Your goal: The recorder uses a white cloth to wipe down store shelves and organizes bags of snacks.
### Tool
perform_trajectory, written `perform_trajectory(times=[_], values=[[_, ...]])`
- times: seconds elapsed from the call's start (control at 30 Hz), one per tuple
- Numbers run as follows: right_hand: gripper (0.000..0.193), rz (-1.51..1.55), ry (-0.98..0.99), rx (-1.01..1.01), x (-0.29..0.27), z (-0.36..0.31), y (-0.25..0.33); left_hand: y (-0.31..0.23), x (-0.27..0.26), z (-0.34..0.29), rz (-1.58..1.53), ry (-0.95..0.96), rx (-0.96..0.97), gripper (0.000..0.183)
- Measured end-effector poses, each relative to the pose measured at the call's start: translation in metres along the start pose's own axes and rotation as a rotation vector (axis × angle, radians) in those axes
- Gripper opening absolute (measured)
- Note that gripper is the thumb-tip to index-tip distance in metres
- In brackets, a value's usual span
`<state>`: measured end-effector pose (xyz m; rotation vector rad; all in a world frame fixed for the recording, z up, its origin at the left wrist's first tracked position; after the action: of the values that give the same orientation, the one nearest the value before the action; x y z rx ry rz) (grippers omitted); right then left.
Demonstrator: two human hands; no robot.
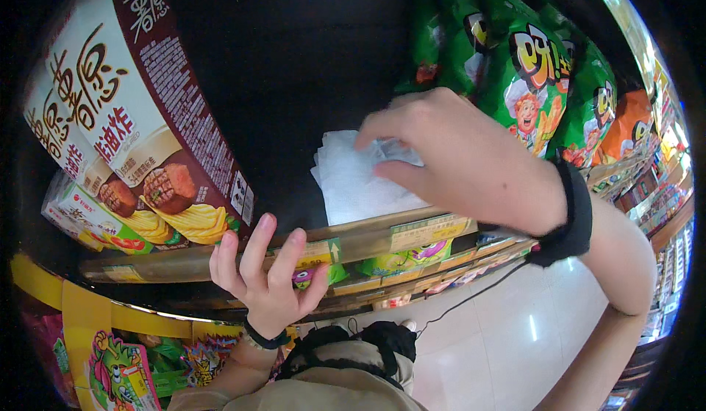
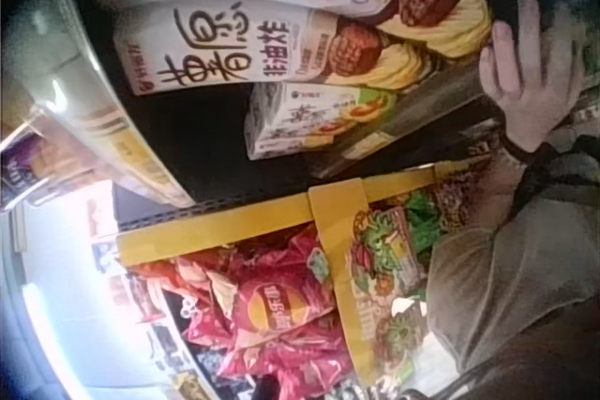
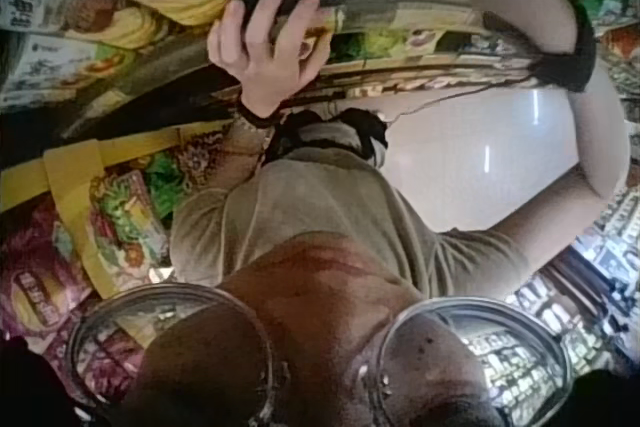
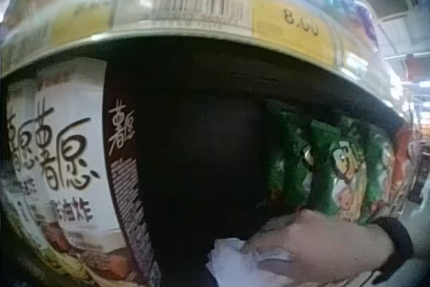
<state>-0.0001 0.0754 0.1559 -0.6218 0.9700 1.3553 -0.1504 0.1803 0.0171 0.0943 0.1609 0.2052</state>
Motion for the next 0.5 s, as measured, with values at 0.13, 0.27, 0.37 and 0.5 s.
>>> perform_trajectory(times=[0.13, 0.27, 0.37, 0.5], values=[[0.02, 0.117, 0.24, 0.125, 0.016, 0.001, -0.01, 0.001, 0.001, -0.002, -0.008, -0.051, -0.039, 0.042], [0.027, 0.255, 0.347, 0.003, 0.034, 0.016, -0.003, 0.001, -0.001, -0.002, -0.017, -0.06, -0.03, 0.043], [0.03, 0.396, 0.39, 0.018, 0.047, 0.024, -0.001, 0.001, 0.0, -0.002, 0.019, -0.053, -0.024, 0.042], [0.034, 0.458, 0.454, 0.211, 0.041, 0.023, -0.005, 0.002, 0.002, -0.003, 0.063, -0.015, -0.005, 0.042]])
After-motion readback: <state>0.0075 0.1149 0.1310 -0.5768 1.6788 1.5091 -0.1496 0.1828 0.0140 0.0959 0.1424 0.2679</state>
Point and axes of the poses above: each hand's wrist, its own z-axis towards the middle knuckle, its own x-axis out of the palm, y = z × x, the point moved 3 cm from there along z, towards the middle knuckle, and after that the axes turned 15 degrees about -y, right-handed, at the moved point
